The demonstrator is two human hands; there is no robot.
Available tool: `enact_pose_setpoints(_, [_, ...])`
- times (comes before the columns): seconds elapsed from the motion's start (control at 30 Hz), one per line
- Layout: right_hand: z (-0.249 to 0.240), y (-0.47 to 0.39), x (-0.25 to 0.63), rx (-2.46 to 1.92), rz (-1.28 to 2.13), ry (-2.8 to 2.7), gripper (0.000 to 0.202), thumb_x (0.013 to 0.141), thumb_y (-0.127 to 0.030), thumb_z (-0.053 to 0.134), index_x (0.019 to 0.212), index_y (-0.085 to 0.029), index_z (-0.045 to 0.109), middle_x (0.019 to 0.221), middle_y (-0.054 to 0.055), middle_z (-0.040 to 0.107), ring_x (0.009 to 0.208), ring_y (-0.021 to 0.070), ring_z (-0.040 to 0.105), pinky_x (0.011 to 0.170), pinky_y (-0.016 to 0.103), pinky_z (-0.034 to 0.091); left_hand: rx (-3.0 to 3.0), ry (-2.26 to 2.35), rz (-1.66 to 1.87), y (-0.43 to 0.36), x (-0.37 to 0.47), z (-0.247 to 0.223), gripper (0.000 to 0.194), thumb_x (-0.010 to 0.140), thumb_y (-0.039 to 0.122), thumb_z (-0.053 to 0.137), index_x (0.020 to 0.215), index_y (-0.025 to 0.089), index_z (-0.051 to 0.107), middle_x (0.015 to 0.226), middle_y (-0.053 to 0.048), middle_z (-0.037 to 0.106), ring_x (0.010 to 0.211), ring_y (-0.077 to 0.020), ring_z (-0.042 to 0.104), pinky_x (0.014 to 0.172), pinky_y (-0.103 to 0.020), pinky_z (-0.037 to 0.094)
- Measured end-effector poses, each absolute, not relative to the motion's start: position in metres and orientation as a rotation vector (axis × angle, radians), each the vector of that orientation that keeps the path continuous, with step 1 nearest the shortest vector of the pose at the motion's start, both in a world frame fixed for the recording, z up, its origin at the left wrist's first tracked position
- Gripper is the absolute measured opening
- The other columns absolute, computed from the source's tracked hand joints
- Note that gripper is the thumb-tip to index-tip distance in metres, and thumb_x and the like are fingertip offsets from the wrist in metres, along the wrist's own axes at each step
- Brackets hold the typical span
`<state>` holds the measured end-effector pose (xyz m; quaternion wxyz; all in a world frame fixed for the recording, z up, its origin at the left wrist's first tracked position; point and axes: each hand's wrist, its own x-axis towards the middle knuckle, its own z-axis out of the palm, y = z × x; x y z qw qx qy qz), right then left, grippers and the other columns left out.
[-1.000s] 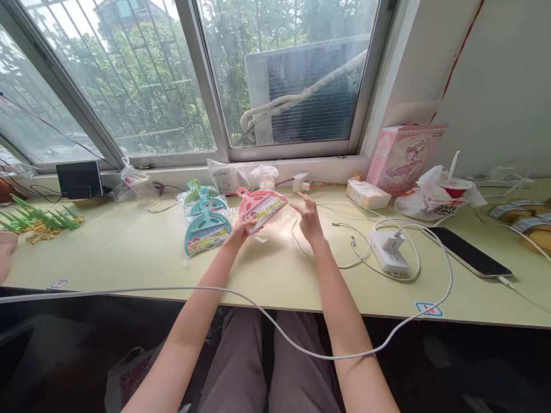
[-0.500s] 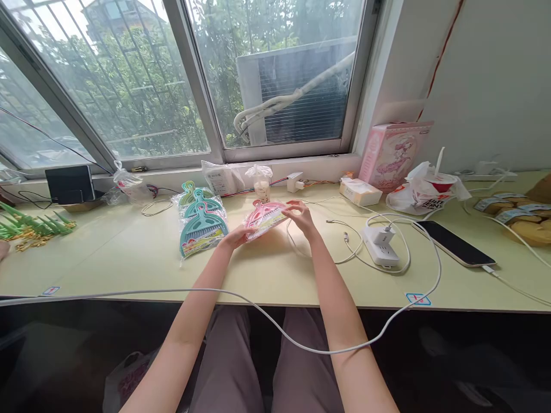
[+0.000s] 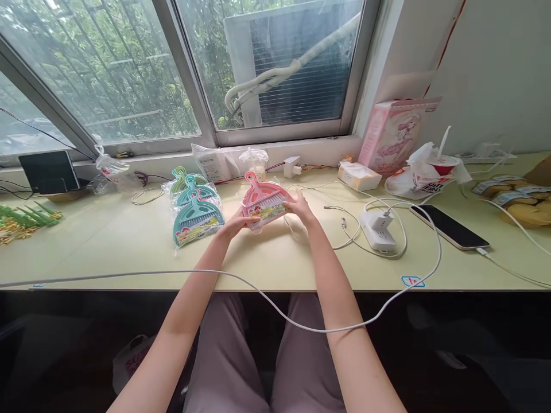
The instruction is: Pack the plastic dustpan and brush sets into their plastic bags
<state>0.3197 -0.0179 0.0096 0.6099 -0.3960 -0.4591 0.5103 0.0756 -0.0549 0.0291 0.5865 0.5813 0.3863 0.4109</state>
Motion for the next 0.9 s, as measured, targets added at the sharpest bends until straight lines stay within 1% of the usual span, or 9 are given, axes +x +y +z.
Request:
enact_pose_setpoints(0.13, [0.008, -0.012, 0.327, -0.887, 1.336, -1.021, 0.038, 0.05, -0.027, 0.092, 0.081, -0.014, 0.073, 0.081, 0.009, 0.075, 0.077, 0.0253, 0.071, 0.075, 0.04, 0.06, 1.354, 0.866, 1.119, -0.063, 0.09, 0.034, 0.103, 0.068, 0.036, 0.088, 0.155, 0.026, 0.034, 0.138, -0.017, 0.061, 0.123, -0.0369, 0.061, 0.098, -0.052, 0.054])
enact_pose_setpoints(0.23, [0.008, -0.007, 0.326, -0.89, 1.236, -0.856, 0.033, 0.051, -0.025, 0.09, 0.078, -0.016, 0.072, 0.078, 0.006, 0.075, 0.074, 0.0215, 0.071, 0.074, 0.038, 0.06, 1.432, 0.741, 1.26, -0.069, 0.105, 0.03, 0.132, 0.059, 0.035, 0.093, 0.16, 0.033, 0.008, 0.156, -0.018, 0.041, 0.137, -0.0359, 0.049, 0.102, -0.051, 0.05])
enact_pose_setpoints(0.33, [0.008, -0.005, 0.322, -0.891, 1.182, -0.802, 0.034, 0.053, -0.026, 0.09, 0.081, -0.018, 0.072, 0.077, 0.003, 0.075, 0.073, 0.0187, 0.07, 0.074, 0.036, 0.06, 1.586, 0.766, 1.368, -0.07, 0.116, 0.022, 0.141, 0.047, 0.032, 0.098, 0.16, 0.034, 0.014, 0.166, -0.017, 0.022, 0.147, -0.0373, 0.034, 0.104, -0.049, 0.048])
enact_pose_setpoints(0.4, [0.008, -0.006, 0.318, -0.89, 1.194, -0.824, 0.038, 0.052, -0.028, 0.092, 0.083, -0.018, 0.072, 0.077, 0.003, 0.075, 0.072, 0.0183, 0.07, 0.074, 0.035, 0.06, 1.55, 0.876, 1.492, -0.066, 0.118, 0.016, 0.125, 0.056, 0.036, 0.095, 0.158, 0.029, 0.023, 0.163, -0.017, 0.029, 0.146, -0.0366, 0.037, 0.107, -0.046, 0.046])
enact_pose_setpoints(0.53, [0.012, -0.012, 0.309, -0.833, 1.264, -0.949, 0.049, 0.049, -0.035, 0.094, 0.09, -0.018, 0.073, 0.084, 0.004, 0.076, 0.077, 0.0196, 0.071, 0.076, 0.035, 0.06, 1.169, 1.05, 1.712, -0.05, 0.111, 0.007, 0.093, 0.082, 0.038, 0.076, 0.157, 0.022, 0.024, 0.143, -0.016, 0.058, 0.134, -0.0291, 0.053, 0.11, -0.041, 0.043])
enact_pose_setpoints(0.6, [0.013, -0.015, 0.304, -0.799, 1.292, -0.989, 0.05, 0.05, -0.039, 0.094, 0.091, -0.018, 0.074, 0.087, 0.005, 0.076, 0.08, 0.0199, 0.071, 0.077, 0.034, 0.06, 1.012, 1.037, 1.727, -0.042, 0.106, 0.004, 0.079, 0.082, 0.035, 0.074, 0.15, 0.021, 0.036, 0.134, -0.014, 0.064, 0.128, -0.0277, 0.059, 0.107, -0.04, 0.046])
enact_pose_setpoints(0.7, [0.013, -0.017, 0.301, -0.797, 1.322, -0.984, 0.045, 0.055, -0.041, 0.092, 0.089, -0.018, 0.074, 0.087, 0.005, 0.076, 0.079, 0.0192, 0.071, 0.075, 0.032, 0.059, 0.925, 0.994, 1.637, -0.033, 0.103, 0.001, 0.047, 0.078, 0.033, 0.074, 0.12, 0.016, 0.061, 0.115, -0.013, 0.071, 0.112, -0.028, 0.067, 0.1, -0.043, 0.05])
enact_pose_setpoints(0.8, [0.011, -0.018, 0.303, -0.815, 1.344, -0.947, 0.034, 0.063, -0.038, 0.088, 0.087, -0.018, 0.074, 0.085, 0.004, 0.076, 0.078, 0.0178, 0.071, 0.075, 0.031, 0.059, 0.917, 1.0, 1.623, -0.031, 0.104, 0.0, 0.029, 0.076, 0.026, 0.073, 0.1, 0.016, 0.061, 0.103, -0.01, 0.072, 0.102, -0.0259, 0.068, 0.096, -0.043, 0.051])
enact_pose_setpoints(0.9, [0.012, -0.019, 0.307, -0.838, 1.356, -0.902, 0.027, 0.072, -0.039, 0.083, 0.088, -0.019, 0.073, 0.087, 0.004, 0.076, 0.08, 0.0163, 0.071, 0.077, 0.029, 0.06, 0.958, 0.95, 1.629, -0.035, 0.107, 0.002, 0.027, 0.077, 0.02, 0.07, 0.099, 0.02, 0.054, 0.105, -0.007, 0.07, 0.103, -0.0237, 0.067, 0.097, -0.041, 0.05])
